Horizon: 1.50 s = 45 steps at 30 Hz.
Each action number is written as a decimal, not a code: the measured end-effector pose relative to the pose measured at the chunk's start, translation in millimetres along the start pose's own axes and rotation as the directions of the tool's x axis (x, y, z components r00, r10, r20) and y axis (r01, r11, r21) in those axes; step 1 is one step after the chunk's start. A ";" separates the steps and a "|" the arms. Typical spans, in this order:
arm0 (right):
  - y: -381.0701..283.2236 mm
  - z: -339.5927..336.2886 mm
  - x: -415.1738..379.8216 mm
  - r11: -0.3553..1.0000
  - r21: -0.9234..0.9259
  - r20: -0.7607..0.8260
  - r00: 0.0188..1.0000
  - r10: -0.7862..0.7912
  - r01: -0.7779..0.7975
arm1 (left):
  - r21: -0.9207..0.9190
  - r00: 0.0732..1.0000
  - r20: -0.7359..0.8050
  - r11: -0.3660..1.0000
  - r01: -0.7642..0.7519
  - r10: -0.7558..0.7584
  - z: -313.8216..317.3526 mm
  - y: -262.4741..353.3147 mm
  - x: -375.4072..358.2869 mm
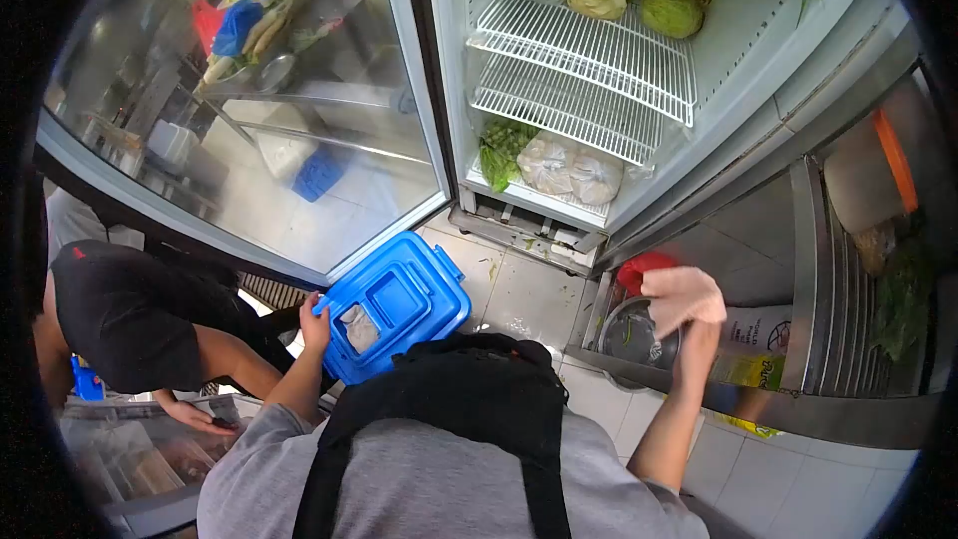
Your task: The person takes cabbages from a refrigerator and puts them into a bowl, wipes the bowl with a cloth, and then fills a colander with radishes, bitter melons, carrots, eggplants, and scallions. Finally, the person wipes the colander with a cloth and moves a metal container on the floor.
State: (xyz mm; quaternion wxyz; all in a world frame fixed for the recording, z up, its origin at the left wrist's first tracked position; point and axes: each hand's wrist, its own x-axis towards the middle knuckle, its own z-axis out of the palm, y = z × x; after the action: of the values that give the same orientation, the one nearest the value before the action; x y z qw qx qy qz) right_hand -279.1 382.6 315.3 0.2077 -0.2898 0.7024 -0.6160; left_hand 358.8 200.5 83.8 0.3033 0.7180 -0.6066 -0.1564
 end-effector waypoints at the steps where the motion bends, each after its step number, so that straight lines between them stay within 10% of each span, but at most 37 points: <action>1: -5.7 11.4 5.0 1.000 -0.011 0.046 0.999 0.026 -0.026 | -0.001 0.998 0.068 1.000 -0.002 0.002 3.0 5.8 -4.1; 13: -10.8 172.0 55.7 0.837 0.463 0.281 0.944 0.175 -0.293 | -0.153 0.859 0.501 0.988 -0.034 0.107 24.6 41.1 6.9; 19: 34.4 218.0 140.9 0.758 0.446 0.430 0.857 0.285 -0.476 | -0.180 0.869 0.490 0.983 0.029 0.064 57.6 65.7 42.5; 25: 26.4 255.2 260.3 0.641 0.644 0.602 0.793 -0.089 -0.417 | -0.178 0.918 0.392 0.975 0.131 -0.052 80.2 128.8 21.8; 29: 24.9 304.7 278.2 0.431 0.671 0.638 0.766 0.078 -0.603 | -0.054 0.901 0.434 0.998 0.011 0.013 74.4 166.6 -7.9; 33: -20.6 311.4 229.6 0.512 0.519 0.642 0.708 0.295 -0.685 | -0.066 0.940 0.333 0.994 0.093 -0.066 80.3 139.3 -52.7; 35: -39.7 287.8 241.8 0.916 0.326 0.478 0.877 0.054 -0.234 | -0.018 0.948 0.261 0.981 0.195 -0.184 75.3 121.0 -76.2; 37: -65.9 259.6 291.7 0.995 -0.085 0.337 0.941 -0.016 0.047 | 0.013 0.903 0.278 0.941 0.338 -0.328 63.1 111.6 -91.6; 39: -84.6 252.3 351.8 0.810 -0.308 0.291 0.860 -0.419 0.498 | 0.062 0.840 0.287 0.884 0.463 -0.460 46.6 110.9 -97.9; 42: -54.6 265.3 425.8 0.570 -0.574 0.422 0.808 -0.411 0.589 | 0.106 0.926 -0.098 0.922 0.373 -0.364 17.9 88.8 -85.1; 45: -41.9 275.0 419.0 0.603 -0.464 0.551 0.745 -0.376 0.649 | -0.518 0.809 -0.196 0.759 0.394 -0.554 -36.8 35.1 -29.7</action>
State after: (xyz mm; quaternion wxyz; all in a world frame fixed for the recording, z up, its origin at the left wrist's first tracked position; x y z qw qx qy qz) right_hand -406.8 -103.1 341.4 0.0458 -0.6539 0.6913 -0.3040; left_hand 347.0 235.5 129.7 0.5107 0.7741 -0.2863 -0.2407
